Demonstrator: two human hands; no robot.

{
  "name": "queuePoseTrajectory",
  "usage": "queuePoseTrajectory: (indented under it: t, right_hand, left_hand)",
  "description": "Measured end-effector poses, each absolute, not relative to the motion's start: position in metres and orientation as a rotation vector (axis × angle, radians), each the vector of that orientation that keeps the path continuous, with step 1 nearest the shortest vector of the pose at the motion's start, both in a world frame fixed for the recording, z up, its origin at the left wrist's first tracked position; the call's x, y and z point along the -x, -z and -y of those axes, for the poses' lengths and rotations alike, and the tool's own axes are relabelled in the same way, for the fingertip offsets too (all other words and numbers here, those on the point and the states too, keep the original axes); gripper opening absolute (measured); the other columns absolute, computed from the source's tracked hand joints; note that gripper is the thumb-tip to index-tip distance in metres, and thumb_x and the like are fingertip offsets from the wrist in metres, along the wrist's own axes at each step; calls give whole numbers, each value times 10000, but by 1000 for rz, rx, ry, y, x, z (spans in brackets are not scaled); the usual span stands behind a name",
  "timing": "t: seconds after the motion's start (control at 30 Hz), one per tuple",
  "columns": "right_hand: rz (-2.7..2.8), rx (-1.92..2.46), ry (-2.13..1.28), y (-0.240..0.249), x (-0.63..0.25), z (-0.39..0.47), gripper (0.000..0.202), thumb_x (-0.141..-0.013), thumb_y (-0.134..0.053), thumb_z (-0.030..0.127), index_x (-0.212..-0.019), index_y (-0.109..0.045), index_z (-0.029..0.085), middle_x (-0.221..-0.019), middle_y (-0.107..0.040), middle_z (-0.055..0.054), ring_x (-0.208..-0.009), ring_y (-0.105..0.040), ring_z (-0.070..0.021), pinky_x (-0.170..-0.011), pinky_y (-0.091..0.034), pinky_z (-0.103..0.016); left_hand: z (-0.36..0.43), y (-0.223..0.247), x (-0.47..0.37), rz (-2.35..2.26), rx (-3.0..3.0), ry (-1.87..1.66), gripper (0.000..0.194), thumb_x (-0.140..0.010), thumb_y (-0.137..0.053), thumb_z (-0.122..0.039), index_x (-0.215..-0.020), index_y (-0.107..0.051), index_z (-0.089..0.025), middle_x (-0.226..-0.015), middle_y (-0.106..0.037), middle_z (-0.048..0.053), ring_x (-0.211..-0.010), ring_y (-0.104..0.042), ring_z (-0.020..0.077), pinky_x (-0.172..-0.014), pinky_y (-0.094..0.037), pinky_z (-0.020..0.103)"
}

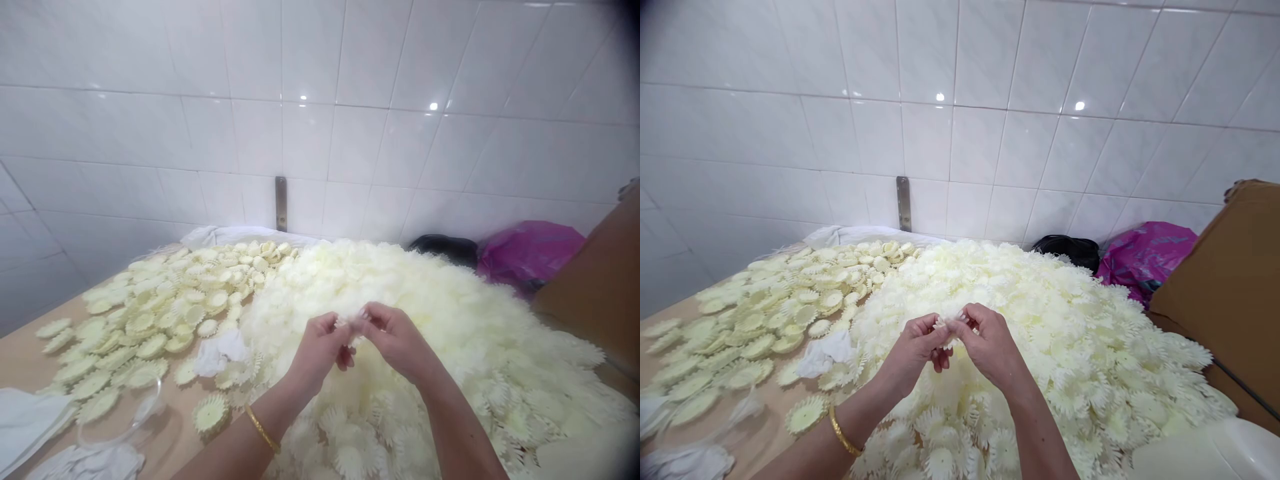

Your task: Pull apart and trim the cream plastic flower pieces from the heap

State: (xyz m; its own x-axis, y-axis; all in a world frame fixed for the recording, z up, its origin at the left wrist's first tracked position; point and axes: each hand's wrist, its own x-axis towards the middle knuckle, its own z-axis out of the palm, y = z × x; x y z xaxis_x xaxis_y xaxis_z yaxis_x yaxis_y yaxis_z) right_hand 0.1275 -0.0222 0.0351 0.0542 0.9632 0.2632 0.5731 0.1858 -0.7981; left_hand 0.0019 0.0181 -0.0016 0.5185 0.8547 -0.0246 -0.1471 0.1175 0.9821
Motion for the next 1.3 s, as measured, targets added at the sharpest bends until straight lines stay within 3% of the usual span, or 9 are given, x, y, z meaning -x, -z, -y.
queuePoseTrajectory:
  t: [0.13, 0.33, 0.6, 0.7, 0.8, 0.97, 1.17, 1.3]
  right_hand:
    - [1623, 1504, -528, -32, -130, 19, 263, -795, -430, 294, -559, -436, 176, -543, -432, 32, -541, -411, -112, -521, -333, -222]
    - [1426, 1572, -273, -21, -127, 12, 324, -819, -399, 347, -539, -352, 191, -487, -391, 44, -478, -368, -101, -480, -300, -219]
    - [1124, 1801, 49, -9, -177, 5, 290, -786, -400, 362, -561, -449, 187, -454, -470, 3, -435, -449, -139, -453, -332, -251]
    - [1196, 1811, 15, -9, -187, 6, 246, -760, -440, 342, -836, -581, 155, -631, -585, -31, -549, -540, -168, -539, -394, -280]
    - [1263, 1784, -20, -15, -178, 11, 340, -766, -431, 323, -1017, -577, 148, -866, -606, -79, -686, -580, -183, -646, -424, -316]
    - [1321, 1622, -181, -36, -155, 26, 250, -767, -475, 334, -888, -621, 171, -904, -625, -73, -800, -569, -208, -724, -419, -340]
    - [1610, 1428, -549, -47, -134, 38, 169, -771, -509, 323, -711, -573, 179, -711, -598, -22, -697, -545, -162, -668, -426, -282]
    - [1683, 1479, -604, -42, -125, 35, 144, -716, -573, 296, -648, -521, 180, -657, -545, 12, -645, -508, -135, -613, -413, -254]
  left_hand:
    - [-16, -1, -3, -717, -1283, -727, 384, -703, -519, -525, -631, -453, -153, -501, -529, 0, -397, -495, 94, -395, -340, 200]
    - [-13, -3, -4, -665, -1244, -761, 347, -715, -537, -437, -549, -400, -164, -447, -522, -6, -345, -452, 79, -369, -303, 196]
    - [5, -20, 4, -597, -1301, -745, 337, -739, -522, -389, -523, -399, -162, -437, -518, -4, -342, -436, 67, -365, -286, 184]
    - [3, -19, 3, -624, -1247, -741, 290, -704, -566, -380, -568, -443, -155, -491, -543, 7, -404, -491, 84, -407, -349, 193]
    - [-4, -10, -1, -622, -1209, -711, 271, -675, -593, -389, -622, -481, -148, -514, -551, 10, -419, -503, 91, -414, -366, 199]
    - [-11, 2, -4, -696, -1240, -762, 368, -685, -564, -464, -539, -408, -165, -433, -498, -17, -335, -431, 71, -347, -286, 189]
    - [-15, 2, -3, -749, -1206, -839, 403, -652, -590, -495, -518, -391, -170, -394, -410, -51, -313, -367, 54, -326, -213, 189]
    - [-15, -2, -2, -788, -1148, -860, 418, -615, -621, -496, -504, -392, -166, -422, -298, -78, -321, -330, 40, -327, -198, 186]
